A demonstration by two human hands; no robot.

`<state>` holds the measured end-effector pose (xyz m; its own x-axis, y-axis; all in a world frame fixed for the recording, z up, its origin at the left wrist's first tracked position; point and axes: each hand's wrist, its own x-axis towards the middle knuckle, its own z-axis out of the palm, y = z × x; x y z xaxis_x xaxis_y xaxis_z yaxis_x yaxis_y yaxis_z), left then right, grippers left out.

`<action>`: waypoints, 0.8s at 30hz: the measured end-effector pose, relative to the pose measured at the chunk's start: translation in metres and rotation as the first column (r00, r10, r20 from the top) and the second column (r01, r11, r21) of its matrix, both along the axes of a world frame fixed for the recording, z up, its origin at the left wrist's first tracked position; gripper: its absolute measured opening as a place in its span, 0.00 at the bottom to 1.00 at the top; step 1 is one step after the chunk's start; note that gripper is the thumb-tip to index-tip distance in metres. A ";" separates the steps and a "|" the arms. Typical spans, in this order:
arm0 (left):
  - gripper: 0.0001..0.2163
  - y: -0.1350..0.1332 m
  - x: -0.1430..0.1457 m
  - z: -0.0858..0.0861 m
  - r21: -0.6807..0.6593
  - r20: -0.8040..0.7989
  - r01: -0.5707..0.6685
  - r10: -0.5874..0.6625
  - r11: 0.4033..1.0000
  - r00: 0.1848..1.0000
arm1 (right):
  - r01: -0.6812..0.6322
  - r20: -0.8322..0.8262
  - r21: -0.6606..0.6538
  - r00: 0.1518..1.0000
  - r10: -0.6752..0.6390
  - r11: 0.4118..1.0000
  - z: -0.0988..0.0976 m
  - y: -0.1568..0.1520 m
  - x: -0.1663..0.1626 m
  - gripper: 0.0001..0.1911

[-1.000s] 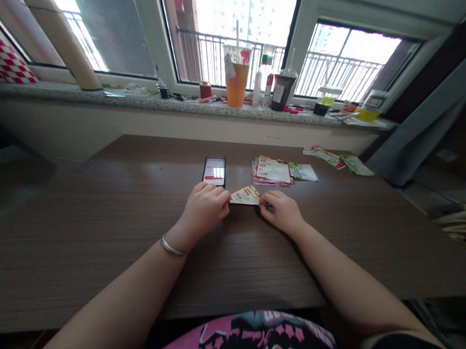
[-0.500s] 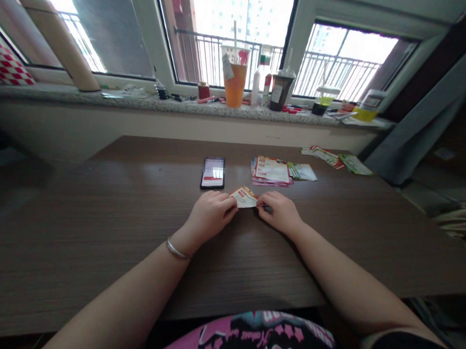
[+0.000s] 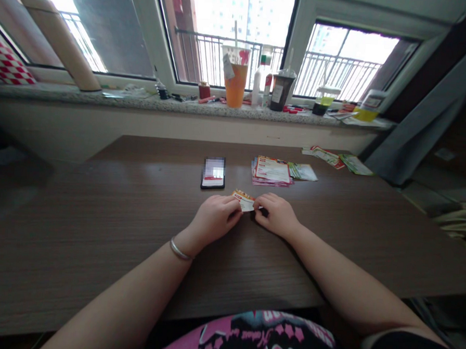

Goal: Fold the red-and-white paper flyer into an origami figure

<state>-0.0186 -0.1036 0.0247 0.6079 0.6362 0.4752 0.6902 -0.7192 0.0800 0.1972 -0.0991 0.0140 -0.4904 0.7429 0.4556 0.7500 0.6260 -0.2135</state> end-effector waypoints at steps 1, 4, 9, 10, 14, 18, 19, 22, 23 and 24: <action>0.07 0.000 0.000 0.001 0.002 0.000 -0.008 0.008 1.000 1.000 | 0.004 -0.006 -0.003 1.000 -0.004 1.000 0.000 0.000 0.001 0.04; 0.08 0.000 -0.003 0.003 0.007 -0.002 -0.044 0.044 0.999 0.999 | 0.023 -0.033 -0.013 0.999 -0.024 1.000 -0.003 0.002 0.004 0.04; 0.08 0.002 -0.007 0.007 0.004 0.007 -0.087 0.087 0.996 0.996 | 0.056 -0.085 -0.057 0.995 -0.061 0.997 -0.008 0.006 0.010 0.04; 0.08 0.002 -0.008 0.008 0.002 0.012 -0.097 0.097 0.995 0.995 | 0.062 -0.093 -0.065 0.993 -0.068 0.996 -0.009 0.007 0.012 0.04; 0.08 0.004 -0.011 0.009 0.004 0.047 -0.188 0.188 0.982 0.981 | 0.094 -0.115 -0.083 0.988 -0.103 0.992 -0.012 0.009 0.015 0.03; 0.07 0.004 -0.015 0.011 -0.013 0.088 -0.269 0.269 0.963 0.959 | 0.113 -0.138 -0.109 0.982 -0.127 0.988 -0.012 0.010 0.016 0.03; 0.07 0.004 -0.015 0.012 -0.017 0.095 -0.281 0.281 0.959 0.955 | 0.120 -0.148 -0.118 0.979 -0.137 0.986 -0.012 0.010 0.017 0.03; 0.07 0.004 -0.016 0.014 -0.009 0.105 -0.321 0.320 0.947 0.942 | 0.139 -0.188 -0.155 0.968 -0.168 0.978 -0.013 0.012 0.019 0.03; 0.07 0.004 -0.016 0.014 -0.001 0.104 -0.337 0.335 0.942 0.936 | 0.146 -0.200 -0.172 0.963 -0.180 0.974 -0.014 0.013 0.020 0.03; 0.07 0.004 -0.017 0.015 0.008 0.104 -0.353 0.350 0.936 0.931 | 0.156 -0.211 -0.192 0.958 -0.196 0.969 -0.015 0.014 0.021 0.03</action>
